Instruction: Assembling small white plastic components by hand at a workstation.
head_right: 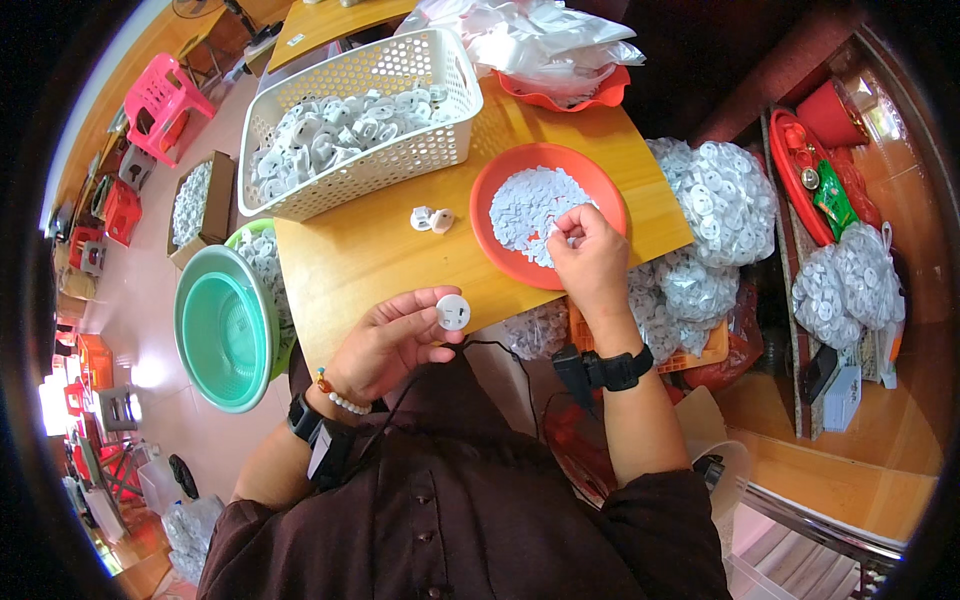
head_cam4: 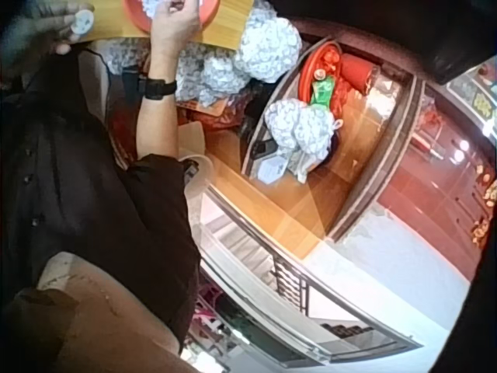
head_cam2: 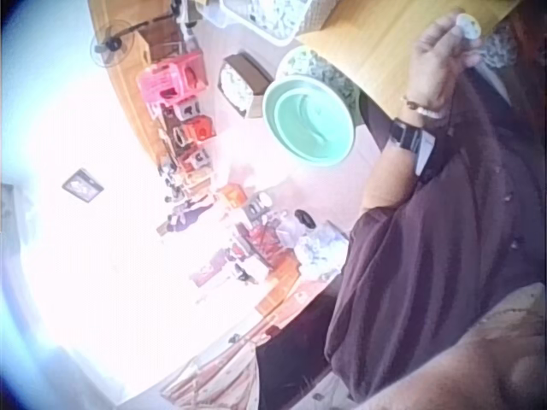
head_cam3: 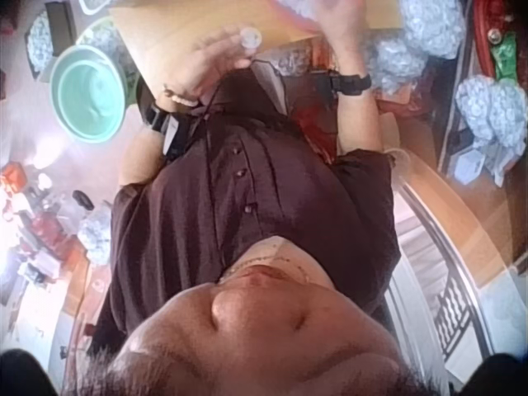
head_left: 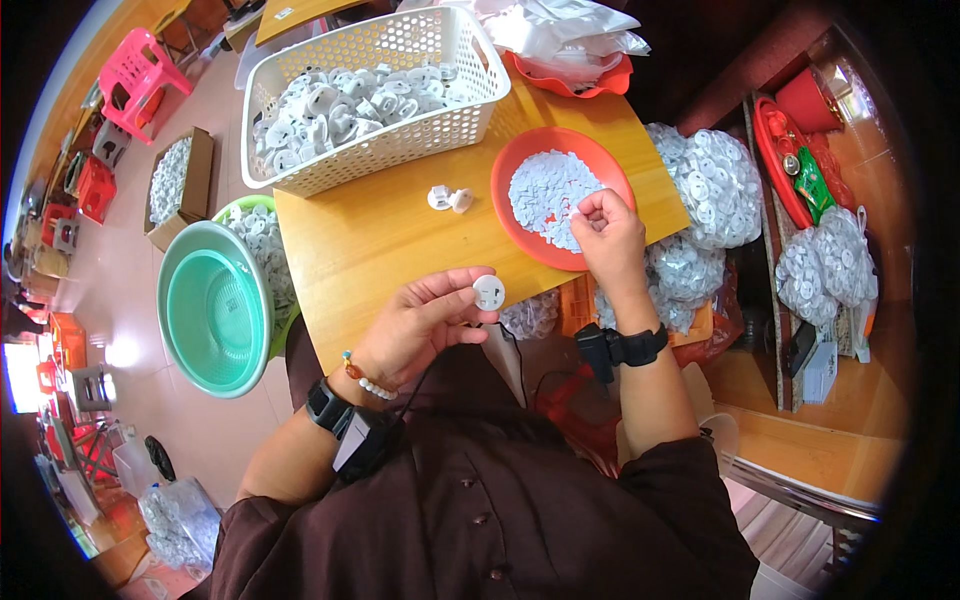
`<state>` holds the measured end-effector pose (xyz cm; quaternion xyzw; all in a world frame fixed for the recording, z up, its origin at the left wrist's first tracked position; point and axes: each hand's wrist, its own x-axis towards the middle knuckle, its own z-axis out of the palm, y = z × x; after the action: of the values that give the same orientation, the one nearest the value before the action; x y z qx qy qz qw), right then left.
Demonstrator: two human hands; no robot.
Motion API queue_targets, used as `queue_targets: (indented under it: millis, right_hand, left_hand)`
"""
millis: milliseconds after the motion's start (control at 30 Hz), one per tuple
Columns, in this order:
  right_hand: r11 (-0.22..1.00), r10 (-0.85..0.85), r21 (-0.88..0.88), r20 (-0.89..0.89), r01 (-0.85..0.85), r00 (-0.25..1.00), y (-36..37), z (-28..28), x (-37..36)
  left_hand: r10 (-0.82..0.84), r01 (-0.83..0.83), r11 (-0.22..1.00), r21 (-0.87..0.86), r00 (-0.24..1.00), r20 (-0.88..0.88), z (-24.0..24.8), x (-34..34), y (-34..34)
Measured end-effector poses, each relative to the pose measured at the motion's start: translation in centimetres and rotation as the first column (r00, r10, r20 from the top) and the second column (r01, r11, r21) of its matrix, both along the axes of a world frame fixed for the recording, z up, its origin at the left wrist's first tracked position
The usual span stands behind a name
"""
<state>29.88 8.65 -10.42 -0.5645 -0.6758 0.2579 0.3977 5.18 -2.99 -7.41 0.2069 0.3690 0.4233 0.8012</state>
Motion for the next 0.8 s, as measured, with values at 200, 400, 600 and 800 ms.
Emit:
queue_targets:
  millis: [200,400,600,800]
  right_hand:
    - [0.996,0.042,-0.073,-0.097,-0.049,0.994,-0.1,0.4,-0.3]
    - [0.994,0.06,-0.088,-0.115,-0.07,0.992,-0.3,0.2,0.0]
    - [0.988,0.054,-0.134,-0.118,-0.07,0.992,-0.7,1.0,-0.2]
    - [0.979,0.049,-0.181,-0.224,-0.091,0.973,-1.6,1.7,-0.3]
  left_hand:
    - [0.005,-0.004,1.0,-0.013,0.998,0.069,-0.4,0.1,-0.2]
    - [0.001,0.001,1.0,-0.016,0.997,0.083,-0.4,0.3,-0.3]
    - [0.013,-0.012,1.0,-0.016,0.996,0.083,-0.3,0.4,-0.1]
    - [0.023,-0.022,1.0,-0.007,0.995,0.098,-0.4,0.6,-0.1]
